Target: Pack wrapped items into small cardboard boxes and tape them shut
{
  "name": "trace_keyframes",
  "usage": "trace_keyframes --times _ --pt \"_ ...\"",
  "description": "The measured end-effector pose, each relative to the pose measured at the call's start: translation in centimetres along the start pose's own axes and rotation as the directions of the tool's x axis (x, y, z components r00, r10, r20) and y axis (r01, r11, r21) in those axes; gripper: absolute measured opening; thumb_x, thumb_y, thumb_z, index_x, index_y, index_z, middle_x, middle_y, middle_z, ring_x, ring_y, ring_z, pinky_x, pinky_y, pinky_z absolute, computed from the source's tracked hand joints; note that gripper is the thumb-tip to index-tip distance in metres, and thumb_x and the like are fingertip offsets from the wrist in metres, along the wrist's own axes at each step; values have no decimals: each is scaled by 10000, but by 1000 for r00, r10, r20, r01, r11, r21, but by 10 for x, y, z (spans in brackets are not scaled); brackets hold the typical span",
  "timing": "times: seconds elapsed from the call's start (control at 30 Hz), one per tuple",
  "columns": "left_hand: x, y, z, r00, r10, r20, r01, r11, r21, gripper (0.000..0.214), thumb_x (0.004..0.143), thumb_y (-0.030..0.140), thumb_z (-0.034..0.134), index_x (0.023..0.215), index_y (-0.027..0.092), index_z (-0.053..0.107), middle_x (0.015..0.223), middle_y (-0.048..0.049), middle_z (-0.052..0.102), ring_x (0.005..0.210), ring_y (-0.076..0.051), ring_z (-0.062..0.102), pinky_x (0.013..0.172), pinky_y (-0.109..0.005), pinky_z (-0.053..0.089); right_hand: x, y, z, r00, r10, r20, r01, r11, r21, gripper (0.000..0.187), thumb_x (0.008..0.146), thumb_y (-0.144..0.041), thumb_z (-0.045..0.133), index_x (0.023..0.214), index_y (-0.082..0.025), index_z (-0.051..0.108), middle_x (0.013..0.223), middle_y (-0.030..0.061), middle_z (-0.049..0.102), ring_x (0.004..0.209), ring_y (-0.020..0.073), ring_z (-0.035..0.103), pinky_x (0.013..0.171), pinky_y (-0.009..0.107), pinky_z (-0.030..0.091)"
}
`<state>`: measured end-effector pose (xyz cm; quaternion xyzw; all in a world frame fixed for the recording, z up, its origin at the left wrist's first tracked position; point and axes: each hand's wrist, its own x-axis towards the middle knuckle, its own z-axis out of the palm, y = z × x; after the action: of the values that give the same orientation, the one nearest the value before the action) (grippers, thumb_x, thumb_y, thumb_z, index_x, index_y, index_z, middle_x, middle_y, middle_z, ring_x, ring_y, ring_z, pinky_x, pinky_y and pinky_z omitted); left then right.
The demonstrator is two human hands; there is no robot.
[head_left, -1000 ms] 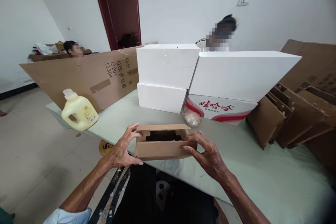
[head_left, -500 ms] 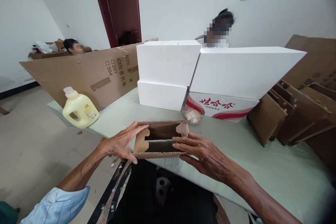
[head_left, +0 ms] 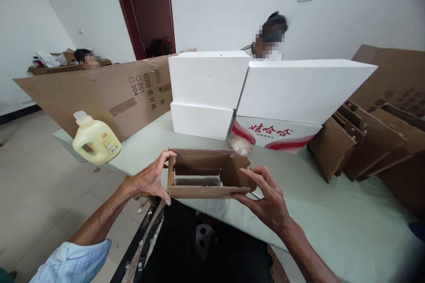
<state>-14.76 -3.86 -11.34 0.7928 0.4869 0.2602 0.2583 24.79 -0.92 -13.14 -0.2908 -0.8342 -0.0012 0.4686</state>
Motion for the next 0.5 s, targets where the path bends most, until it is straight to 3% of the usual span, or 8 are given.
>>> trace_keyframes --times 0.17,0.3,0.4,0.5 --pt "2 -18 22 967 -15 -254 -25 988 -153 1304 490 536 1058 1518 262 306 1518 -185 455 1347 -399 583 1150 -575 502 -16 4 18 970 189 -150 -175 979 103 552 937 -463 820 1423 -288 628 1202 93 611 1100 262 608 902 383 568" --pt "13 -26 40 856 -80 -511 -60 966 -252 1282 473 633 1045 1454 272 302 1497 -185 479 1377 -395 571 1143 -559 495 -24 7 38 878 424 -224 -336 877 343 652 874 -477 872 1439 -309 592 1386 109 574 1144 256 617 918 380 576" --pt "24 -29 52 752 -129 -646 -66 961 -269 1296 419 666 1041 1426 272 327 1465 -171 509 1357 -384 578 1147 -574 483 -30 7 46 807 582 -103 -477 744 468 694 847 -505 874 1443 -294 589 1397 111 629 1001 228 661 829 349 594" --pt "31 -34 63 606 -186 -773 -46 962 -268 1312 308 661 1043 1368 255 385 1382 -137 523 1228 -351 618 1060 -562 540 -38 5 47 815 564 129 -559 708 431 401 882 -514 804 1167 -240 738 1211 102 737 1104 294 665 945 404 573"
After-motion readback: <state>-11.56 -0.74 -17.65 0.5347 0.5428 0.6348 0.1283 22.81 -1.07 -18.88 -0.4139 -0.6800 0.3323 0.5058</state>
